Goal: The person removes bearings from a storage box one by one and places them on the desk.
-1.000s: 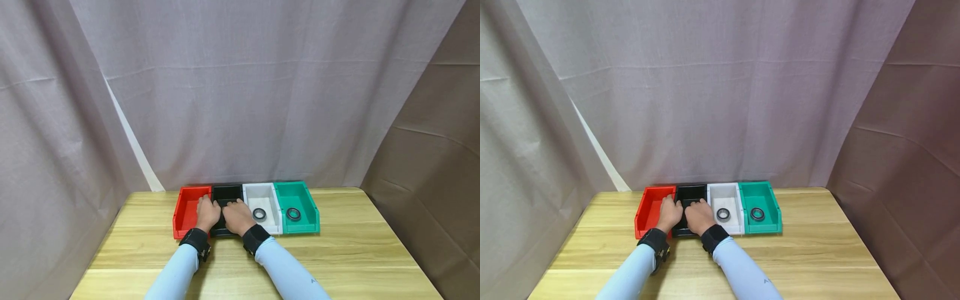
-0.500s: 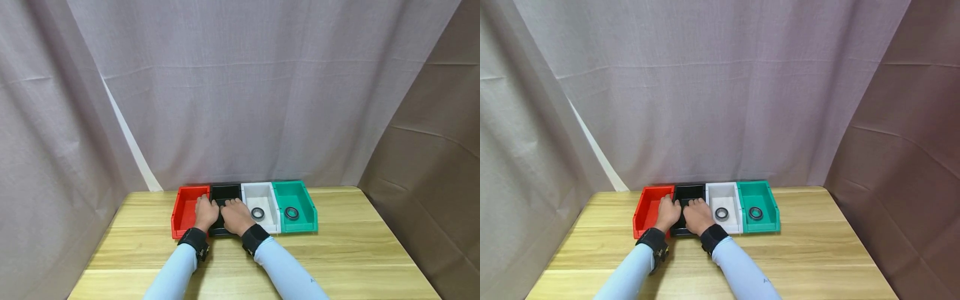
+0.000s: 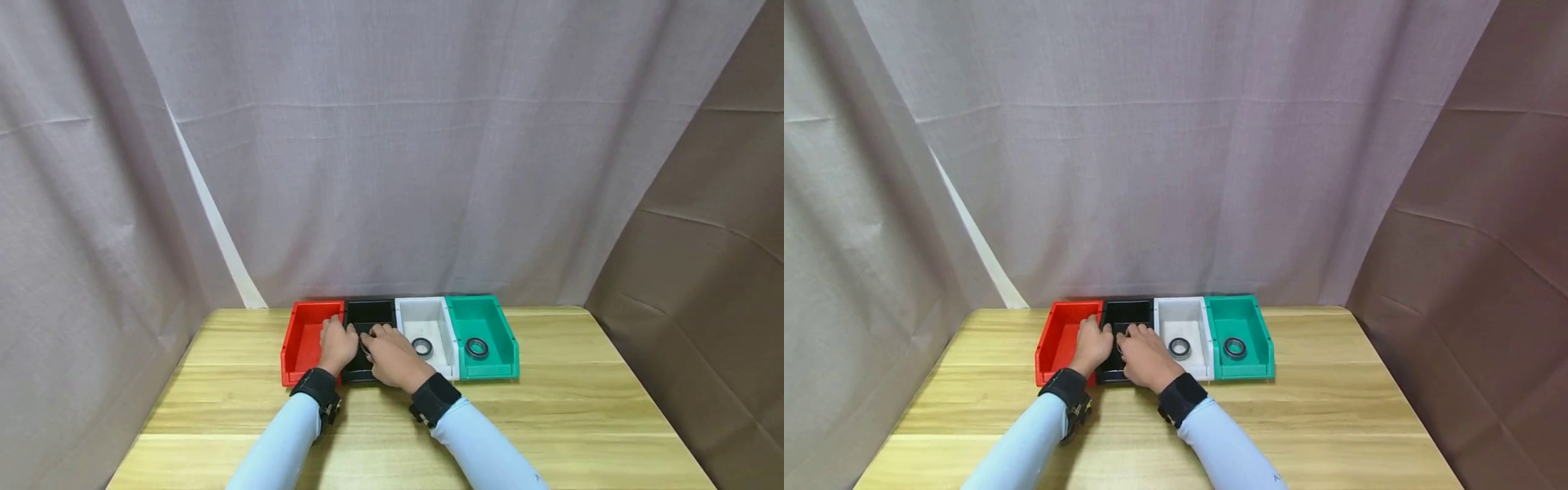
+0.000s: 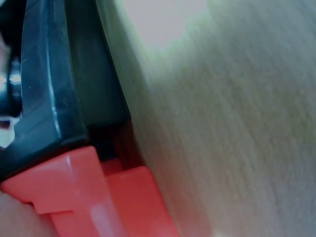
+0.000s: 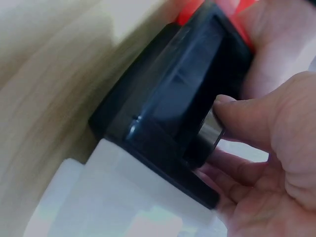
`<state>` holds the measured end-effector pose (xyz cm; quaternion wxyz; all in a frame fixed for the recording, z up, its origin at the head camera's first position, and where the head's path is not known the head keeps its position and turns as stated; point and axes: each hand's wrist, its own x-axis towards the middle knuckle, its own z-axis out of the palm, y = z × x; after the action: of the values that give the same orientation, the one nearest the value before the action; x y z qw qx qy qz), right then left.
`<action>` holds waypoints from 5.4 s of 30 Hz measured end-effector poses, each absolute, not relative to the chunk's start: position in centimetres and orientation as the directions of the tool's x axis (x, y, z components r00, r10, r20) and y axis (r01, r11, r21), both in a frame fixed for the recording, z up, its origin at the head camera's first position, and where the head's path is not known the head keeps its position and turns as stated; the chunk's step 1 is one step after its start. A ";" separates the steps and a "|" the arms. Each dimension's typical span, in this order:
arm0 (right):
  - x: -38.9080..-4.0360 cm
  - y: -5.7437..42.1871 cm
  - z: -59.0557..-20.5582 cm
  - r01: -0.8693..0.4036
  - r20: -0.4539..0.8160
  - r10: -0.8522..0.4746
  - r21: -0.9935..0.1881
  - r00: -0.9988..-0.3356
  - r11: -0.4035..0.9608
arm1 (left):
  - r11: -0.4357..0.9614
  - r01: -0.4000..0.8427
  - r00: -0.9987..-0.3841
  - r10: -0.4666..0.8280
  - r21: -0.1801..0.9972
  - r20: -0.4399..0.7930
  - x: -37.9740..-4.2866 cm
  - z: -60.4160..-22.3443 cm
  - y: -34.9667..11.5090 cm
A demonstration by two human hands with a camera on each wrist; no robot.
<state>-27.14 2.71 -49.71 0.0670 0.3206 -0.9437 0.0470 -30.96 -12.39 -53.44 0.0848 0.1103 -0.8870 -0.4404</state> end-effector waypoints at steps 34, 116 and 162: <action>-19.6 5.7 -49.5 -0.631 0.171 -0.608 -0.156 -0.775 0.760 | 0.565 -0.108 -0.958 -0.278 0.818 0.065 -31.1 -53.6 -12.4; -20.9 11.8 -48.9 -0.534 0.371 -0.423 -0.283 -0.827 0.797 | 0.713 -0.090 -0.940 -0.291 0.696 0.176 -29.1 -52.6 -12.2; -20.6 19.2 -50.0 -0.460 0.433 -0.293 -0.355 -0.852 0.814 | 0.596 0.104 -0.991 -0.003 0.796 0.132 -18.9 -50.7 -7.9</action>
<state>-20.57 19.18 -50.00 0.1825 0.2013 -0.9347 0.2294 -18.91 -7.93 -50.72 0.0596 -0.0285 -0.8912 -0.4487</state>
